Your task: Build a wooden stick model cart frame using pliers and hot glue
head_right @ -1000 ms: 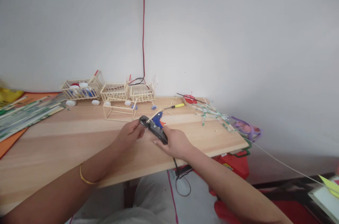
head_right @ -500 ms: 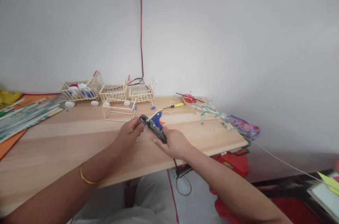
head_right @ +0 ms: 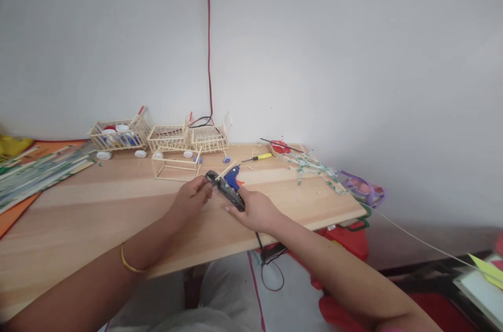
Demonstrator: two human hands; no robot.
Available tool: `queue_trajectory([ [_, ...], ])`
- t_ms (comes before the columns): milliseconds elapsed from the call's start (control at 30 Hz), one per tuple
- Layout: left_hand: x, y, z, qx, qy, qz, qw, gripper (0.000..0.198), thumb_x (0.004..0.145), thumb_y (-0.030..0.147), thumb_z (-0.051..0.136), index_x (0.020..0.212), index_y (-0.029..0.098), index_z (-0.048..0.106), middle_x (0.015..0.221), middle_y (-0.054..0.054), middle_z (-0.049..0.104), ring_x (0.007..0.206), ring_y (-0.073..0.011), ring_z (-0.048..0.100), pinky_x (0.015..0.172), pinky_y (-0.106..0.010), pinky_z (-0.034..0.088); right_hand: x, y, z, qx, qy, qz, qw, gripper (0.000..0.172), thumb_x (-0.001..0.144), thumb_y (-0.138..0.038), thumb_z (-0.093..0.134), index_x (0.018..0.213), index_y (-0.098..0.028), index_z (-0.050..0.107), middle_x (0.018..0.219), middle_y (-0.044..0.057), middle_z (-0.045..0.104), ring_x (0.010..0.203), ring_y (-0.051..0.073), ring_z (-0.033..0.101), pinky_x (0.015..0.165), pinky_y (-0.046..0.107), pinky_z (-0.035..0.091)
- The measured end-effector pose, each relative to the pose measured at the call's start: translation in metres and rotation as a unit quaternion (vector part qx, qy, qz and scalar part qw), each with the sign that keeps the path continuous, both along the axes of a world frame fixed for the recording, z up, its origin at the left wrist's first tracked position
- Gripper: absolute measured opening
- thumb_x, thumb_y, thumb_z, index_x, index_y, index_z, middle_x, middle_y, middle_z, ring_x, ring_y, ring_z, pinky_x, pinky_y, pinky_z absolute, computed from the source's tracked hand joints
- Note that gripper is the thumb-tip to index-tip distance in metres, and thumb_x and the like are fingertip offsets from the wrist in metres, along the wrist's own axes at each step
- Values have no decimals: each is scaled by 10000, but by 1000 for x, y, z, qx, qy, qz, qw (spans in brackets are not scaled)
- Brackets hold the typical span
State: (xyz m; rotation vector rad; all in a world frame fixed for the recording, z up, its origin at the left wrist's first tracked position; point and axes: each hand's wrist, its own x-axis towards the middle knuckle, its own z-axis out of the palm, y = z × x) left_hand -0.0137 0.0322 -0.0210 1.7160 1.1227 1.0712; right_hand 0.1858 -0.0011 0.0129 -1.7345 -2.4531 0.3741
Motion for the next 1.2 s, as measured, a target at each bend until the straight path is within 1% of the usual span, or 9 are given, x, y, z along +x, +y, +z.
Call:
queue_trajectory([
  [267, -1, -1, -1, -5, -35, -37, 999, 299, 874, 380, 418, 674, 172, 497, 540, 42, 451, 511, -100, 410, 529, -227, 320, 1, -1, 1, 6, -18, 8, 1000, 433, 858, -545, 411, 1021, -157, 511, 807, 96, 661, 737, 213, 615, 596, 249, 348],
  [533, 1, -3, 7, -85, -131, -108, 982, 335, 851, 455, 448, 686, 164, 477, 534, 47, 454, 447, -74, 372, 463, -213, 286, 5, -1, 0, 11, -28, 15, 999, 410, 857, -539, 408, 985, -158, 495, 774, 91, 648, 706, 210, 603, 583, 250, 337],
  [633, 2, -2, 7, -92, -144, -122, 978, 323, 844, 462, 455, 716, 166, 477, 541, 51, 455, 446, -74, 369, 460, -212, 290, 7, -1, -2, 9, -15, 23, 1000, 380, 861, -518, 410, 956, -162, 505, 771, 90, 647, 699, 204, 598, 587, 249, 341],
  [800, 2, 0, -1, -52, -65, -81, 993, 323, 856, 419, 449, 657, 166, 457, 528, 53, 415, 501, -83, 371, 510, -215, 297, 10, 0, -6, 7, 12, 23, 1000, 343, 855, -486, 433, 888, -162, 540, 705, 65, 619, 627, 180, 562, 563, 247, 329],
  [867, 3, 2, -4, -60, -55, -73, 994, 313, 848, 420, 460, 665, 166, 462, 533, 54, 413, 502, -84, 368, 507, -215, 295, 11, 2, -5, -25, 39, 20, 999, 346, 851, -489, 444, 880, -163, 555, 684, 46, 605, 608, 168, 547, 550, 243, 330],
  [967, 4, 5, -5, -87, -113, -93, 985, 291, 835, 437, 481, 727, 167, 469, 543, 68, 389, 476, -72, 334, 479, -205, 279, 12, 7, -1, -75, 111, 31, 990, 346, 816, -484, 516, 951, -169, 562, 753, 24, 607, 664, 162, 544, 589, 244, 373],
  [1033, 5, 4, -3, -85, -164, -99, 978, 282, 832, 434, 494, 743, 168, 463, 550, 73, 378, 469, -65, 319, 470, -198, 270, 11, 7, 2, -64, 162, 23, 984, 373, 780, -468, 575, 1006, -173, 549, 816, 18, 601, 719, 163, 536, 645, 262, 400],
  [1100, 5, 1, 1, -65, -194, -79, 976, 270, 838, 421, 494, 743, 169, 467, 548, 72, 375, 470, -64, 322, 471, -194, 274, 6, 4, 1, -58, 211, 4, 976, 391, 782, -473, 577, 1030, -172, 541, 848, 19, 593, 750, 164, 528, 678, 276, 412],
  [1200, 5, -4, 5, -24, -178, -24, 983, 249, 861, 399, 466, 763, 172, 501, 550, 62, 392, 484, -76, 350, 486, -199, 300, -5, -2, -2, -117, 269, 12, 956, 389, 846, -497, 484, 1062, -178, 535, 906, 29, 596, 793, 165, 535, 705, 284, 427],
])
